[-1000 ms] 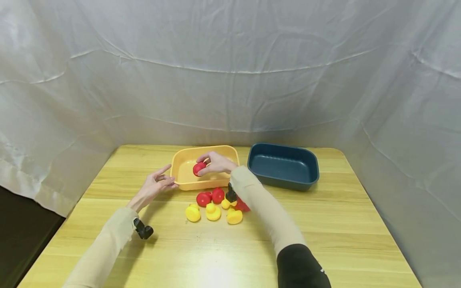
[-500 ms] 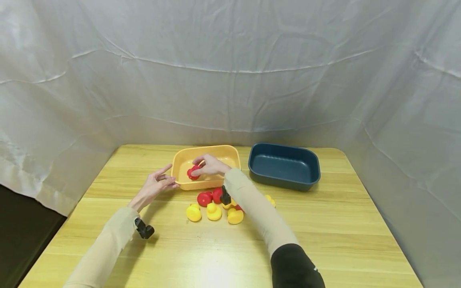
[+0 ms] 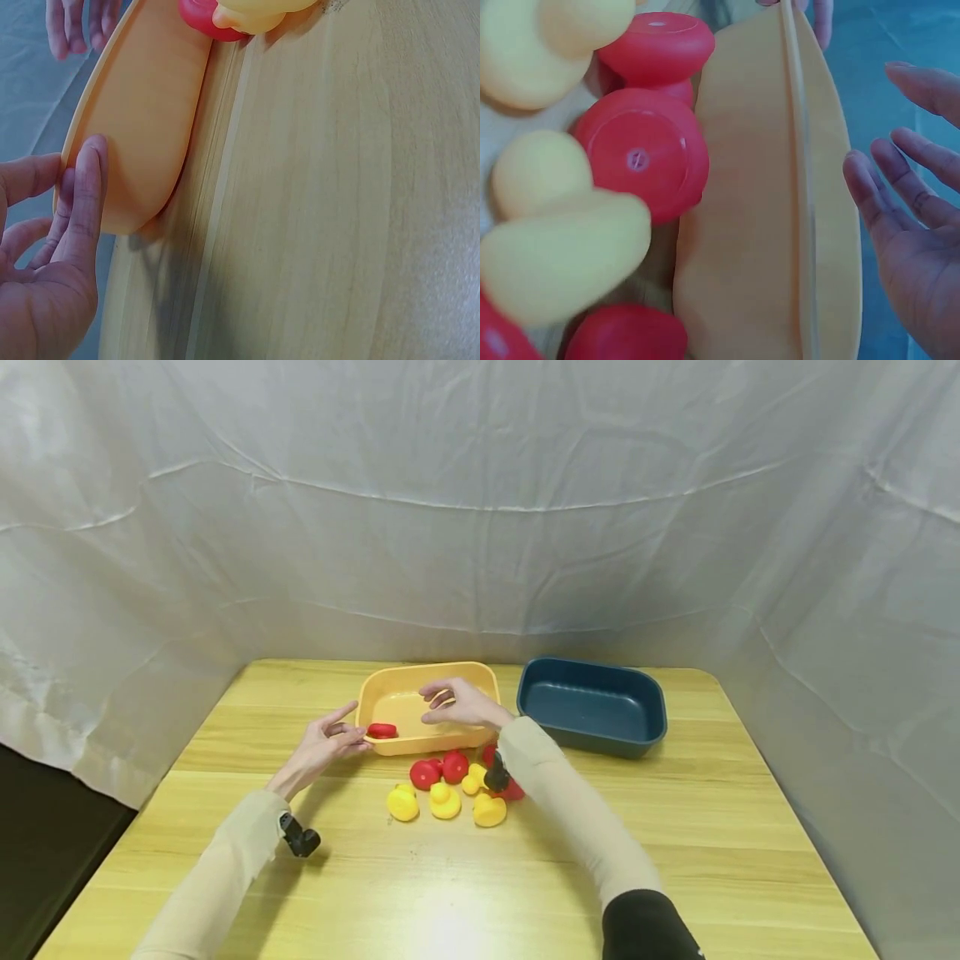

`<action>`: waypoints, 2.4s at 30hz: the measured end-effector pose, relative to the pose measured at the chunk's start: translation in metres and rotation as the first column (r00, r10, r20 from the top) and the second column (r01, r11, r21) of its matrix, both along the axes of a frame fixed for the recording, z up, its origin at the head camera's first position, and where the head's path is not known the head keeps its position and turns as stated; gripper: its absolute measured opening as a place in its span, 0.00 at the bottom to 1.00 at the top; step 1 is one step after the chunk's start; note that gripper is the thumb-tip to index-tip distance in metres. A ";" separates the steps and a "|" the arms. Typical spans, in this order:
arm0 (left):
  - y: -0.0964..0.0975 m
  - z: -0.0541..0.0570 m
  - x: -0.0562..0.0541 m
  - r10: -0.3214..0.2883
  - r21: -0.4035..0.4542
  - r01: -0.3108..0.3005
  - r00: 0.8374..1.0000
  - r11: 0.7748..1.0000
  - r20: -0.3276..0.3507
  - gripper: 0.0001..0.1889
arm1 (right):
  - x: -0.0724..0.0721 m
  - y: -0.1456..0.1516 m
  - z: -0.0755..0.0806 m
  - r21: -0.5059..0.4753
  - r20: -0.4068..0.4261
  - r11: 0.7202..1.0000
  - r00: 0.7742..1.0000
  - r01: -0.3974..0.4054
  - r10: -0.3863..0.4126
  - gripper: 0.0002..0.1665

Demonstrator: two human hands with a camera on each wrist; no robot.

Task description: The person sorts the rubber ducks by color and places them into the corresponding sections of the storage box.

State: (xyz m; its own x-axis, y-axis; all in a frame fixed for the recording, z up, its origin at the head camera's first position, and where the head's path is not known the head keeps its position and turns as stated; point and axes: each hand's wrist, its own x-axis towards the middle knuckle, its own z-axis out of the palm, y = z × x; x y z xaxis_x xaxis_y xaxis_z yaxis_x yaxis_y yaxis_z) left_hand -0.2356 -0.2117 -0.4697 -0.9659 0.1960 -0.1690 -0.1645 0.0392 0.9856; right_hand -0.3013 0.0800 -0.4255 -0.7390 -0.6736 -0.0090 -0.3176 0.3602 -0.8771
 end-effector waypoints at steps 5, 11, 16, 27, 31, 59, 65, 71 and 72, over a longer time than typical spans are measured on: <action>0.000 0.000 0.001 0.002 0.001 -0.002 1.000 1.000 0.002 0.39 | 0.012 0.023 -0.001 -0.035 -0.013 0.998 0.999 -0.051 0.051 0.29; 0.002 -0.001 0.003 0.000 0.003 0.000 1.000 1.000 0.009 0.39 | 0.032 0.056 -0.008 -0.028 -0.012 0.996 0.997 -0.079 0.079 0.28; 0.003 -0.001 0.004 0.006 0.008 -0.006 1.000 1.000 0.002 0.39 | 0.049 0.079 -0.011 -0.023 -0.005 0.997 0.997 -0.075 0.075 0.29; 0.006 -0.004 0.005 -0.001 0.032 0.002 1.000 0.999 -0.007 0.39 | 0.083 0.120 -0.026 -0.098 0.033 0.995 0.999 -0.019 0.022 0.27; 0.007 -0.004 0.005 0.004 0.051 -0.003 1.000 0.999 -0.007 0.39 | 0.095 0.126 -0.034 -0.117 0.044 0.993 0.999 0.025 -0.020 0.27; 0.007 -0.007 0.007 -0.007 0.063 0.008 1.000 0.998 -0.027 0.38 | 0.112 0.129 -0.058 -0.046 -0.048 0.998 0.998 -0.031 0.029 0.29; 0.006 -0.007 0.007 -0.006 0.067 0.008 0.999 0.998 -0.034 0.39 | 0.110 0.123 -0.057 0.033 -0.113 0.999 0.993 -0.021 0.025 0.28; 0.007 -0.007 0.007 0.003 0.058 -0.001 1.000 0.998 -0.024 0.38 | 0.109 0.120 -0.058 0.038 -0.101 0.999 0.995 -0.016 0.020 0.28; 0.007 -0.006 0.007 -0.001 0.055 0.002 1.000 0.998 -0.024 0.38 | 0.109 0.120 -0.059 0.040 -0.099 0.999 0.995 -0.013 0.017 0.28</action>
State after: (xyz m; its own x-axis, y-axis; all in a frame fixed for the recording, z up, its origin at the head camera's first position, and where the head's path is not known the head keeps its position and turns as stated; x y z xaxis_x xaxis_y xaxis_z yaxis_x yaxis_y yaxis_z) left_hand -0.2285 -0.2047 -0.4761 -0.9694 0.2056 -0.1344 -0.1404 -0.0151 0.9900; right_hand -0.1924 0.1998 -0.4841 -0.7271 -0.6855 0.0374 -0.4081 0.3878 -0.8265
